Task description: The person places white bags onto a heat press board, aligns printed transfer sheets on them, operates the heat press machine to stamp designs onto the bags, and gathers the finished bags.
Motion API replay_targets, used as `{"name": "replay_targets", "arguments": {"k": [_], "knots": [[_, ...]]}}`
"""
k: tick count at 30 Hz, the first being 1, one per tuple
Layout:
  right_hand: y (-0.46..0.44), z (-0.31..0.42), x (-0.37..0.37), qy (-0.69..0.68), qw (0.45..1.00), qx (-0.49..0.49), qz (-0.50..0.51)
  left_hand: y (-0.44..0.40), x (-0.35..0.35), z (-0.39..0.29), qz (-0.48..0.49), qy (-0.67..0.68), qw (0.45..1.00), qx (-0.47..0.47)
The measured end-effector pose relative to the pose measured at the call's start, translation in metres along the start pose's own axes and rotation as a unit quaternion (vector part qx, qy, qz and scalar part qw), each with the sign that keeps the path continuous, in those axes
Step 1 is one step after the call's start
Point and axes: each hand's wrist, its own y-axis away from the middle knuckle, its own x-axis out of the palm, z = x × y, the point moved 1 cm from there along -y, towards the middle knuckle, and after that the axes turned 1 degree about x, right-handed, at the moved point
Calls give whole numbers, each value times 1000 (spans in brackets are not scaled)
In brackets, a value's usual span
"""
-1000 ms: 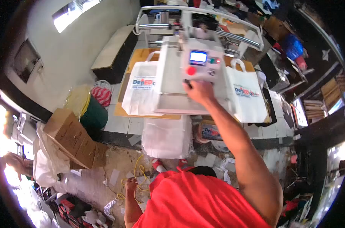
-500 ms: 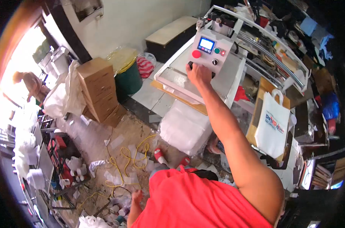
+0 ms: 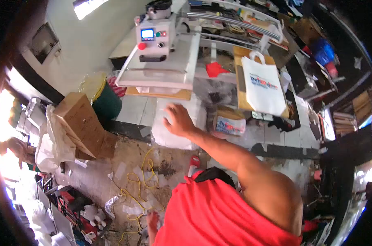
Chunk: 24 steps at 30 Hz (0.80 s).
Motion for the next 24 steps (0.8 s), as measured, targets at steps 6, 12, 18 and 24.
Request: {"name": "replay_targets", "arguments": {"k": [6, 12, 18, 24], "knots": [[235, -49, -56, 111, 975, 145, 128, -4, -36, -80, -188, -14, 980, 67], [305, -131, -197, 239, 787, 550, 143, 8, -35, -45, -111, -72, 991, 31], [329, -262, -341, 313, 719, 618, 56, 34, 25, 45, -134, -108, 981, -89], [261, -373, -426, 410, 777, 474, 59, 45, 65, 124, -175, -75, 981, -45]]}}
